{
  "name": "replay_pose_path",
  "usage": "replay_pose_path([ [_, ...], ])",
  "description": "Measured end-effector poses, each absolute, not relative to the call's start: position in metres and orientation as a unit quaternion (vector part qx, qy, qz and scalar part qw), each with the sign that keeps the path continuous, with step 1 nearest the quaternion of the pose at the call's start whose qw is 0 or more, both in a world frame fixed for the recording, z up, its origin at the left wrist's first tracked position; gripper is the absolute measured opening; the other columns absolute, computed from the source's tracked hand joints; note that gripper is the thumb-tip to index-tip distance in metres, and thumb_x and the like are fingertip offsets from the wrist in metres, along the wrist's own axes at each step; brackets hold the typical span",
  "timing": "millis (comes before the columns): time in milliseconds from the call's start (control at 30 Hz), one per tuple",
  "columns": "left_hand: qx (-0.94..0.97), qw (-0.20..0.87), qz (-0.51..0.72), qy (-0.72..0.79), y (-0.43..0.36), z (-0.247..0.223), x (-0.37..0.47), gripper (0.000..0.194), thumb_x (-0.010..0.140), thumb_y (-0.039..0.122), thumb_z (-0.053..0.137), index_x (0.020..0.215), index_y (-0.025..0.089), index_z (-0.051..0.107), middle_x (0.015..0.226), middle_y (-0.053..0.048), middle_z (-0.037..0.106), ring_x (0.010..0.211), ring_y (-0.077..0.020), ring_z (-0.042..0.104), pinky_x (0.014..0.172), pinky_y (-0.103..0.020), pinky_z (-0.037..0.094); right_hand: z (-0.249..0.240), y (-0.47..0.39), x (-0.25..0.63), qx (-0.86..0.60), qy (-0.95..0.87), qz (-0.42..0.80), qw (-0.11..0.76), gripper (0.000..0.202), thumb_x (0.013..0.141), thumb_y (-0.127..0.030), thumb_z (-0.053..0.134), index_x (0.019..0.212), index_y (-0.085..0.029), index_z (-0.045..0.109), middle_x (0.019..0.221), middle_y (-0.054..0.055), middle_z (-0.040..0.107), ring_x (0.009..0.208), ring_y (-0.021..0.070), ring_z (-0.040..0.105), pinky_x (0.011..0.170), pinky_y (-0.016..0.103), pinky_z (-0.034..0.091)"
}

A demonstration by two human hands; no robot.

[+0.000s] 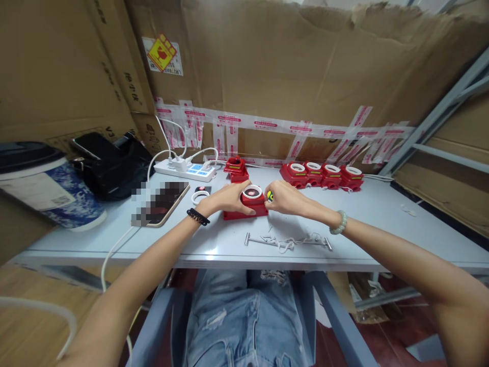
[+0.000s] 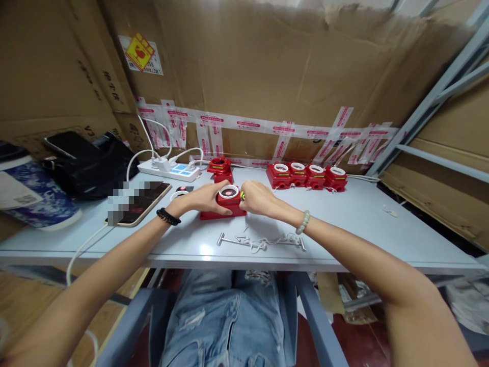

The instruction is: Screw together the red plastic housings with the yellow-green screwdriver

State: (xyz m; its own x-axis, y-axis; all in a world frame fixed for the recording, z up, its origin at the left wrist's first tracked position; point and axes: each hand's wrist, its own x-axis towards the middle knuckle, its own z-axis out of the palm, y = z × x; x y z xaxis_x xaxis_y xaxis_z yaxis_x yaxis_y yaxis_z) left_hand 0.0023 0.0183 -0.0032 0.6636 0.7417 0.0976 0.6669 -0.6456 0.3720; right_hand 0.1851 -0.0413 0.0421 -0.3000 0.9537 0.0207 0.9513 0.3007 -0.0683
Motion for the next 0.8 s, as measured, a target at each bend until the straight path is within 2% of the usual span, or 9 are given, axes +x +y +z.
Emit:
replay_pose_path([
  [167,0.898,0.149,0.117,0.397,0.0181,-0.0025,0.0021,0.057,0.063,0.056,0.069,0.1,0.021,0.045,0.095,-0.005,0.065,0.083,-0.0257,0.06,0.068,-0.03,0.04,0.0387,-0.0424,0.186,-0.594,-0.803,0.009,0.042,0.018,0.071,-0.019,0.057,0.082,-0.014,0.07,0.08,0.013,0.071,0.072,0.02,0.062,0.055,0.025,0.034],
  [367,0.899,0.152,0.12,0.393,0.0187,-0.0039,0.0019,0.057,0.062,0.056,0.07,0.101,0.022,0.045,0.099,-0.006,0.065,0.086,-0.0267,0.061,0.07,-0.031,0.04,0.0416,-0.0401,0.191,-0.599,-0.799,0.008,0.047,0.033,0.078,-0.044,0.06,0.081,-0.012,0.071,0.076,0.014,0.07,0.069,0.0208,0.062,0.056,0.027,0.035],
  [567,0.898,0.152,0.116,0.396,0.019,-0.0038,0.0016,0.06,0.062,0.058,0.069,0.104,0.021,0.046,0.101,-0.007,0.065,0.088,-0.0276,0.061,0.07,-0.032,0.041,0.0384,-0.0397,0.1902,-0.587,-0.808,0.012,0.041,0.019,0.08,-0.029,0.058,0.083,-0.016,0.071,0.083,0.013,0.072,0.077,0.0219,0.065,0.057,0.026,0.035],
  [800,0.898,0.147,0.118,0.397,0.0185,-0.0039,0.0011,0.061,0.062,0.059,0.069,0.104,0.021,0.046,0.099,-0.007,0.065,0.086,-0.0272,0.061,0.07,-0.031,0.041,0.0464,-0.0437,0.1868,-0.591,-0.803,0.023,0.067,0.02,0.074,-0.018,0.057,0.085,-0.013,0.073,0.078,0.012,0.072,0.07,0.0173,0.062,0.06,0.024,0.038],
])
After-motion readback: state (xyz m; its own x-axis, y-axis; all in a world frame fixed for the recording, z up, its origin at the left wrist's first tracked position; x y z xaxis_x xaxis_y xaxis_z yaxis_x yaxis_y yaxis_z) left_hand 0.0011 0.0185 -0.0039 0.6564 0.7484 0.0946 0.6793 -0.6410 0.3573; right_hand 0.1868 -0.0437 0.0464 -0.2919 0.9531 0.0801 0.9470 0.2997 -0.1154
